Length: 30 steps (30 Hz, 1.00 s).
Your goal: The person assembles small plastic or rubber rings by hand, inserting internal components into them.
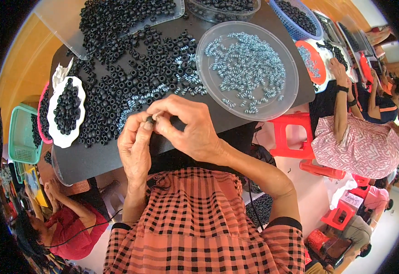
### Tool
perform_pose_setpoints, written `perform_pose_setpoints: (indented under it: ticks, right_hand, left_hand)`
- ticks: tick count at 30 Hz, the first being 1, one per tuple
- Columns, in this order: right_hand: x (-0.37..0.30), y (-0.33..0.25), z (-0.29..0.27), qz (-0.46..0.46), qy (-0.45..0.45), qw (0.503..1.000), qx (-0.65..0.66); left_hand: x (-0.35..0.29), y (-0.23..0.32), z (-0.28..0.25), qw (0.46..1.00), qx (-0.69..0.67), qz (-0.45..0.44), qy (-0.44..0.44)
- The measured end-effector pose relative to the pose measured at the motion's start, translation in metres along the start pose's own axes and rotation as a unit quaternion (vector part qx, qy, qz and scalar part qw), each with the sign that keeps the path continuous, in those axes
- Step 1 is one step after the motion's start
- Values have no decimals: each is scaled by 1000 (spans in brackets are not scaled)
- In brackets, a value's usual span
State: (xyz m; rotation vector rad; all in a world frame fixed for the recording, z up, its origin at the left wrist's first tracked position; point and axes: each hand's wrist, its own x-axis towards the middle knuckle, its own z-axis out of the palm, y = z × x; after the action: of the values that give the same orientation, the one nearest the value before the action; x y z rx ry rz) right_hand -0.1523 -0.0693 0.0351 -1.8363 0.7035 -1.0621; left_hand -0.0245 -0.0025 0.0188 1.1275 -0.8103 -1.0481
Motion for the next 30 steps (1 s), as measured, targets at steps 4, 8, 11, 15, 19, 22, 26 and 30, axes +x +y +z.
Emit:
perform_pose_setpoints:
  ticks: [4, 8, 11, 15, 19, 22, 26, 30]
  right_hand:
    - [2, 1, 0, 45, 9, 998, 33]
    - [7, 6, -9, 63, 27, 997, -23]
    - [16, 6, -21, -31, 35, 989, -144]
    - [21, 11, -19, -90, -37, 970, -224]
    - [19, 7, -14, -86, -153, 919, -352]
    - [22, 3, -13, -84, -179, 896, -398]
    - [28, 5, -10, -97, -169, 885, -423]
    - [27, 3, -9, -45, -99, 958, -263]
  left_hand:
    - [-1, -5, -5, 1000, -5, 14, -22]
    - [0, -1, -8, 999, -25, -2, -35]
    - [2, 2, -17, 999, -3, 36, 15]
    - [3, -3, -22, 999, -7, 24, 23]
    - [3, -1, -22, 999, -18, 18, 24]
    - [3, -1, -22, 1000, -17, 13, 14]
    - [4, -3, -23, 1000, -17, 12, 4]
    - [3, -2, -22, 1000, -21, 9, 12]
